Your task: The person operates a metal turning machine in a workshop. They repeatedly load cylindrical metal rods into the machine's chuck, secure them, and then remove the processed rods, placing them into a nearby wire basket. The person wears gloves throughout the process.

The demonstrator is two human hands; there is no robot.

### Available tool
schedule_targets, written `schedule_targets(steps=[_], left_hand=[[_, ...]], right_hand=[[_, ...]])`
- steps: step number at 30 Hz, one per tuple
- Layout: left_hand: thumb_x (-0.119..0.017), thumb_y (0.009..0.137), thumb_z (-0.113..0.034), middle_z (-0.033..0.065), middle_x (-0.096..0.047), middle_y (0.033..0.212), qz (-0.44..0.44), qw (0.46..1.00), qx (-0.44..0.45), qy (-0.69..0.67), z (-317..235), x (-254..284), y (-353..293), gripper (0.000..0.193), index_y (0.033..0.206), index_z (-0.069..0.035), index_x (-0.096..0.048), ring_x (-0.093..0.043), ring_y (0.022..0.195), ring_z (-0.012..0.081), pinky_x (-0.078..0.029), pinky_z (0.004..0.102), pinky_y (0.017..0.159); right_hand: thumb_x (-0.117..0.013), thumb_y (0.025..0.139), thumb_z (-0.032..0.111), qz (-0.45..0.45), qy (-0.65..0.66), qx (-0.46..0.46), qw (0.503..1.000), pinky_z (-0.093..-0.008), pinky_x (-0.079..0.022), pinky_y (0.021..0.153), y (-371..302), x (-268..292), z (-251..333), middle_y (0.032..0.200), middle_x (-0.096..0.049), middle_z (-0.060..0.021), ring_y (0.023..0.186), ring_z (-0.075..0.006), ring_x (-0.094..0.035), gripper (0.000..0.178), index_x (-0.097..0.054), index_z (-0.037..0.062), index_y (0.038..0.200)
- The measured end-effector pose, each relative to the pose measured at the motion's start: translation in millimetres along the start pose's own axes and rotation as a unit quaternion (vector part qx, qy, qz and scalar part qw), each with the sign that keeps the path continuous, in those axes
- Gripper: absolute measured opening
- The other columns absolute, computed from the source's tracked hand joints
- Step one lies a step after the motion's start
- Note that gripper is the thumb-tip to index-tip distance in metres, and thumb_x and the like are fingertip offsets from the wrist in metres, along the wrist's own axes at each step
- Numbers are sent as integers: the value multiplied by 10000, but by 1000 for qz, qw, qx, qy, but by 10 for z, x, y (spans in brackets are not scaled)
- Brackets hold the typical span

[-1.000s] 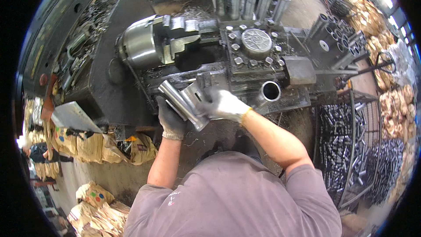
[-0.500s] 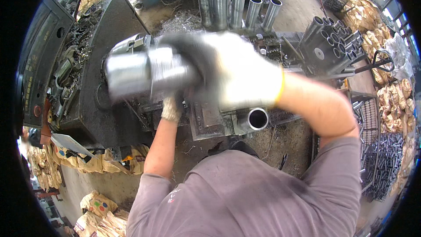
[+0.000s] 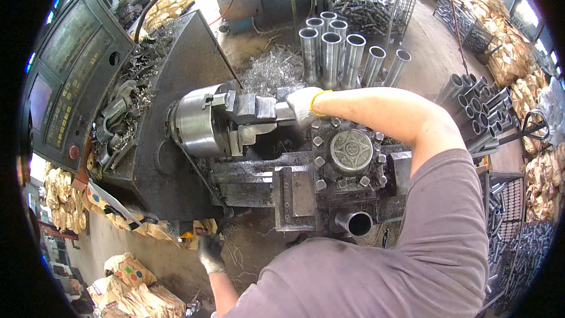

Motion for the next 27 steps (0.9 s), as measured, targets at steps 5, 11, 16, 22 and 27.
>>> schedule_targets(steps=[5,11,16,22,27], left_hand=[[-562,1054,-533,-19,-643,922,-130,987,-30,-90,-388,368,183,380,1081,-169,-666,-588,802,177,-483,376,747],[-489,1084,-379,-110,-416,578,-126,971,78,-186,-798,207,209,327,787,-246,-522,-398,462,96,-324,298,441],[-575,1080,-420,-39,-458,674,-138,985,-100,41,-635,398,418,349,796,-221,-532,-433,530,120,-350,300,500],[-589,1072,-478,151,-753,1055,-295,864,-240,331,-590,1247,642,511,1214,0,-702,-743,921,278,-594,422,786],[-686,1029,-157,221,-723,1250,-225,517,-683,464,-2362,-853,-769,390,1363,36,-630,-726,1114,367,-577,470,995]], right_hand=[[-836,799,321,-18,176,109,978,-434,-617,795,-419,366,49,1197,-762,-206,902,-326,-759,872,-504,67,1564],[-818,824,363,55,223,-44,972,-413,-582,766,-284,308,150,929,-783,-139,829,-240,-729,471,-765,-12,1104],[-892,729,429,-45,220,45,973,-402,-620,819,-5,61,-46,1025,-800,-158,911,-277,-766,642,-751,51,1229],[-812,887,379,-275,301,-19,913,-415,-588,944,-1311,452,150,1096,-779,-203,1018,-313,-762,709,-603,5,1453],[-724,979,109,-467,381,-155,783,-286,-576,861,-2856,-289,6,1050,-766,-90,947,-139,-712,392,-675,-34,1340]])
Point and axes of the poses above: each hand's wrist, its own y-axis towards the middle knuckle, its own x-axis out of the back of the hand, z = x × y, the point moved 2 cm from there along y, towards the middle knuckle
